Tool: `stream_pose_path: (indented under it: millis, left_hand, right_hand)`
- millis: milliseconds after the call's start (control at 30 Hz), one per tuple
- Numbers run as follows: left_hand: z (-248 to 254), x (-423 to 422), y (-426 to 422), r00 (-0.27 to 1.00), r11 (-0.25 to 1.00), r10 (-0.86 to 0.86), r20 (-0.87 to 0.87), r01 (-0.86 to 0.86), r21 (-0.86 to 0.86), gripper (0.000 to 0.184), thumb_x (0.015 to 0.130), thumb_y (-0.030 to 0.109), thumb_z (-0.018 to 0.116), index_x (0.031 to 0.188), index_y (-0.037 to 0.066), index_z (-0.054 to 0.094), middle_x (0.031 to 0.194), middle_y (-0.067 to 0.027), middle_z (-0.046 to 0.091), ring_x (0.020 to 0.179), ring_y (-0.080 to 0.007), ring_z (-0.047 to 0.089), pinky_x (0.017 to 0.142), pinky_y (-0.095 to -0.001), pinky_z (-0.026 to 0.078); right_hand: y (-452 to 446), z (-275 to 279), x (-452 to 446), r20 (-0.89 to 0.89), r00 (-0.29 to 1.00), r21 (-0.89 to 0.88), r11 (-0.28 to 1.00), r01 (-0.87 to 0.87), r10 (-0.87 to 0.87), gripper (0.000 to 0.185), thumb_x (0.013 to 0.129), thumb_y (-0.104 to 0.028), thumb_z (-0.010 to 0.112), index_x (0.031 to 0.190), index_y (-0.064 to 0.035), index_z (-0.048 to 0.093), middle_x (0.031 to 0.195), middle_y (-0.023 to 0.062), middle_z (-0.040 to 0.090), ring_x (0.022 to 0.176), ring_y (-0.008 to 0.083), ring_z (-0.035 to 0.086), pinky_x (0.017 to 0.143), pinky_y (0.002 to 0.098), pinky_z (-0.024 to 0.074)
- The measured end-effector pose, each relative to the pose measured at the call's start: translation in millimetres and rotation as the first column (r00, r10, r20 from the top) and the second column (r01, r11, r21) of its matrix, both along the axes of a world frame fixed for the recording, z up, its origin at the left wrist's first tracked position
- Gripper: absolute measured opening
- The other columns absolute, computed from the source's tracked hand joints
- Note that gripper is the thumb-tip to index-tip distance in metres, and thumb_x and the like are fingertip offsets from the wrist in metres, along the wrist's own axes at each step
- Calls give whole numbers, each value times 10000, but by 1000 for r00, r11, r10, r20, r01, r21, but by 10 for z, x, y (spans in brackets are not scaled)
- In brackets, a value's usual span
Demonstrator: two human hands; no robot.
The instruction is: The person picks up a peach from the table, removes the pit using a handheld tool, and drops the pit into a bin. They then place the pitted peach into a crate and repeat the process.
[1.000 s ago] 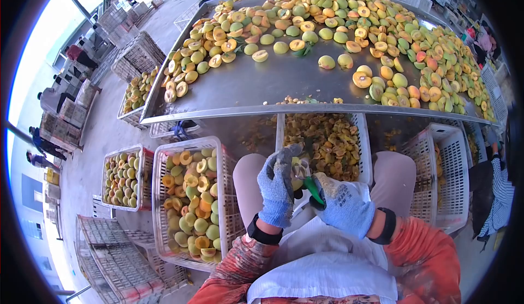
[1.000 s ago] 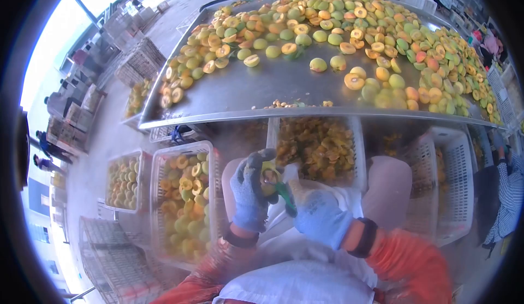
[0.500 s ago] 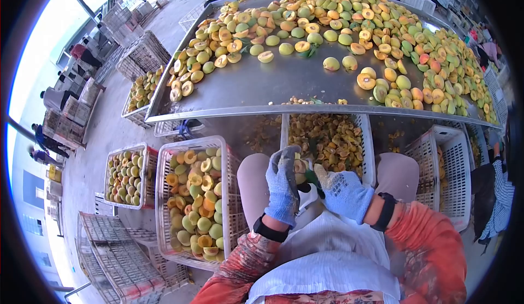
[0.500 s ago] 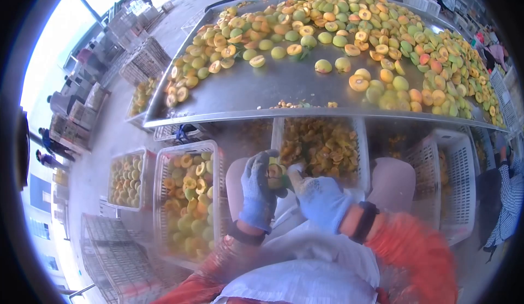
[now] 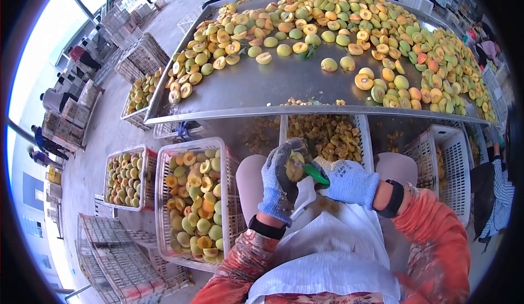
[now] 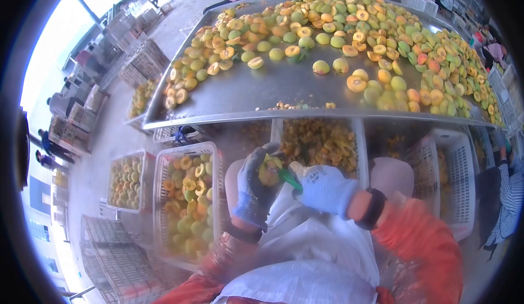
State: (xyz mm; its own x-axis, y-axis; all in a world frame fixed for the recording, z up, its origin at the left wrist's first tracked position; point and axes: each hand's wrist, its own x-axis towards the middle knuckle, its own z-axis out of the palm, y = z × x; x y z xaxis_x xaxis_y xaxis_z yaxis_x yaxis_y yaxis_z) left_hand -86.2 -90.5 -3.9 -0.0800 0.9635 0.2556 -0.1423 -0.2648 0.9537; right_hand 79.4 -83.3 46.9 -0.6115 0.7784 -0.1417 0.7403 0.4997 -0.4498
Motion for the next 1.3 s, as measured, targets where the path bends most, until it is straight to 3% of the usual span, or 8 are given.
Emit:
stream_pose_path:
  millis: [33, 233, 333, 500, 700, 900, 1067, 1300]
  left_hand:
    - [35, 32, 41, 920, 958, 215, -328, -133, 255, 391, 820, 69, 611, 1168, 27, 435, 1162, -152, 526, 920, -253, 620, 743, -314, 518]
    - [143, 143, 171, 897, 867, 440, -36, -415, 276, 293, 860, 97, 580, 1120, -20, 513, 1098, -136, 580, 983, -198, 582, 741, -273, 515]
    - [140, 115, 168, 915, 901, 398, 60, -403, 160, 265, 865, 75, 564, 1110, -25, 537, 1089, -133, 596, 948, -187, 599, 704, -261, 515]
    - [525, -54, 243, 928, 967, 133, 349, -44, -252, 211, 876, 50, 520, 1052, -43, 594, 967, -107, 650, 804, -146, 632, 662, -223, 498]
    - [587, -504, 294, 938, 966, -252, -239, 231, -113, 233, 801, 127, 618, 1018, 46, 641, 839, -86, 674, 718, -138, 628, 667, -285, 498]
    - [478, -318, 414, 813, 986, 112, -571, -161, -36, 252, 815, 224, 527, 972, 83, 665, 837, -140, 647, 717, -284, 633, 693, -347, 505]
    - [350, -347, 588, 994, 880, -114, 3, 102, -464, 179, 777, 197, 608, 889, 76, 677, 760, -140, 646, 685, -272, 625, 669, -354, 487]
    - [468, -235, 375, 690, 849, 498, -525, -263, 458, 236, 813, 220, 605, 977, 56, 648, 718, -61, 643, 616, -124, 586, 590, -282, 470]
  right_hand:
    - [6, 65, -15, -7, 999, 56, 997, 47, -46, 435, 804, -247, 538, 1155, 3, 479, 839, 199, 623, 711, 310, 624, 628, 408, 476]
    - [-109, 105, -262, -71, 977, 197, 957, 213, -203, 495, 765, -270, 644, 1127, 30, 491, 767, 198, 619, 707, 335, 622, 617, 397, 489]
    - [-174, 87, -301, -416, 873, -112, 967, 228, -254, 457, 722, -230, 693, 1032, 38, 489, 754, 227, 599, 717, 402, 593, 631, 430, 479]
    - [-142, 143, -304, -302, 926, -23, 973, 229, -225, 441, 710, -210, 678, 1051, -5, 488, 815, 235, 598, 771, 389, 598, 653, 437, 478]
    - [-199, 97, -340, -523, 726, -640, 768, 12, -447, 385, 667, -73, 736, 975, -11, 514, 829, 73, 567, 730, 191, 568, 660, 329, 474]
    - [-75, -88, -433, -519, 698, -636, 768, 71, -494, 416, 665, -31, 706, 1039, -23, 523, 867, 53, 549, 792, 159, 550, 698, 296, 465]
    - [-117, -27, -429, -543, 708, -581, 811, 71, -452, 438, 665, -32, 706, 1064, -21, 524, 883, 56, 552, 811, 175, 551, 706, 300, 465]
    - [-99, 221, -428, -478, 733, -658, 750, 68, -485, 397, 679, -78, 691, 1029, -12, 515, 904, 110, 575, 792, 248, 575, 704, 356, 473]
